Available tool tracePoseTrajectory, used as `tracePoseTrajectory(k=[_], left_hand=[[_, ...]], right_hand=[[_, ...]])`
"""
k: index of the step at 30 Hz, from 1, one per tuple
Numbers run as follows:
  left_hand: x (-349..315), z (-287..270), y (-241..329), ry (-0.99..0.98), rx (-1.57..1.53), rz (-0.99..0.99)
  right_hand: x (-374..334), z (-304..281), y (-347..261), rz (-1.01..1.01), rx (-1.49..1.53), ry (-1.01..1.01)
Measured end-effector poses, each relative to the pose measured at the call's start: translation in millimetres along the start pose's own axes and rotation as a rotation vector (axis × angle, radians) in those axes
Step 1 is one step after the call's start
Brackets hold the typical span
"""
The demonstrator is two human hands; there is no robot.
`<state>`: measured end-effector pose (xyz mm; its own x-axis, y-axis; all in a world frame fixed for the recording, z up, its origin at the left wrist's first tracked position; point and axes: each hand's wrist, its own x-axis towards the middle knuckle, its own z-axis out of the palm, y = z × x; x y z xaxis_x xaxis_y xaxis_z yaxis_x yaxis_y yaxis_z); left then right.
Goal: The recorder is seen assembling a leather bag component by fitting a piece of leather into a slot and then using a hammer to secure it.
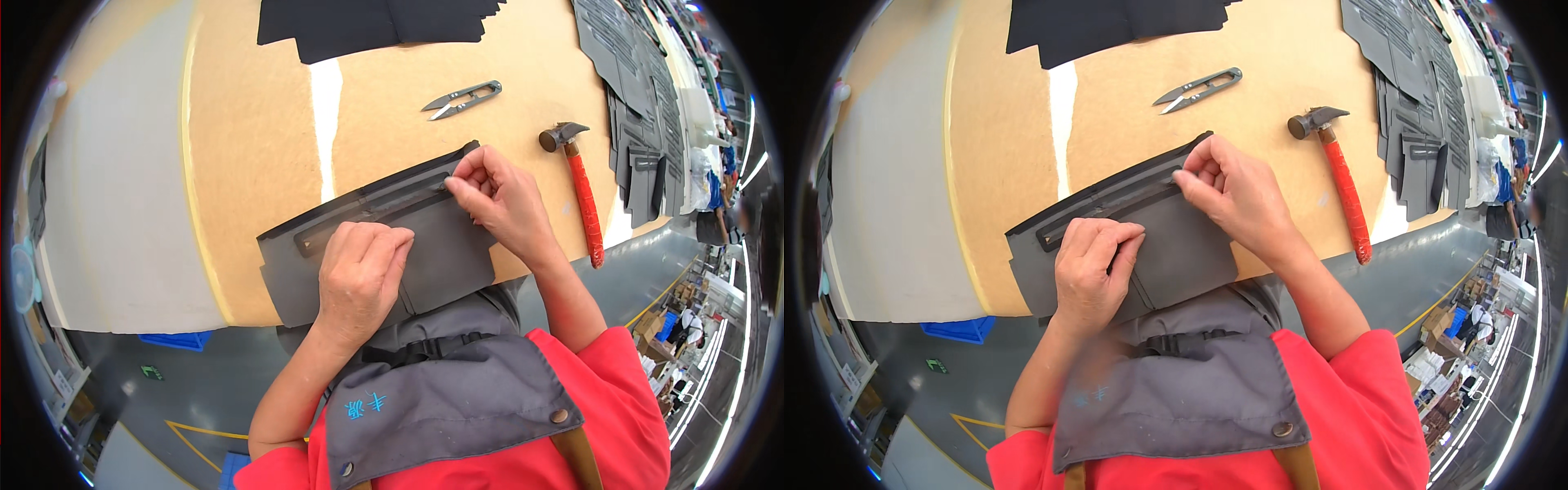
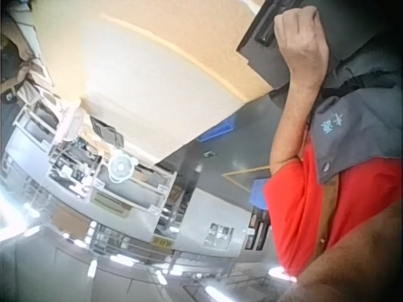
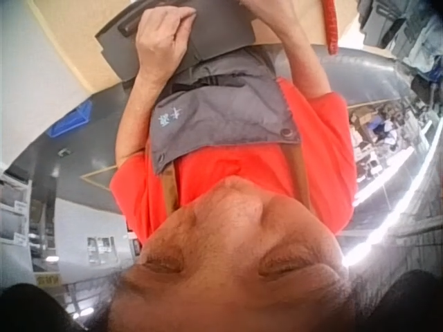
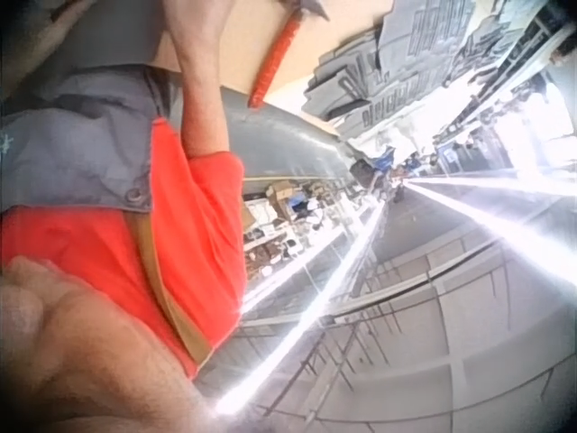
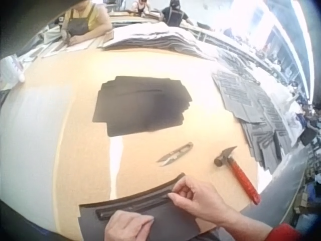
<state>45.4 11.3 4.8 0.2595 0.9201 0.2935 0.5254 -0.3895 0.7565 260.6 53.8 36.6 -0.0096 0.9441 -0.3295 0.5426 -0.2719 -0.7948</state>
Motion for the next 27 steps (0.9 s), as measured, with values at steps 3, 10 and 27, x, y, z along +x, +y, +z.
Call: tracePoseTrajectory(k=[3,10,27], left_hand=[[-1,2,1,0.004,0.007,0.004],[-1,3,0,0.025,-0.004,0.017],[-2,3,-1,0.034,-0.005,0.029]], right_hand=[[-3,6,1,-0.128,-0.129,0.046],[-4,10,1,-0.223,-0.252,0.11],[-4,7,1,-0.094,-0.162,0.107]])
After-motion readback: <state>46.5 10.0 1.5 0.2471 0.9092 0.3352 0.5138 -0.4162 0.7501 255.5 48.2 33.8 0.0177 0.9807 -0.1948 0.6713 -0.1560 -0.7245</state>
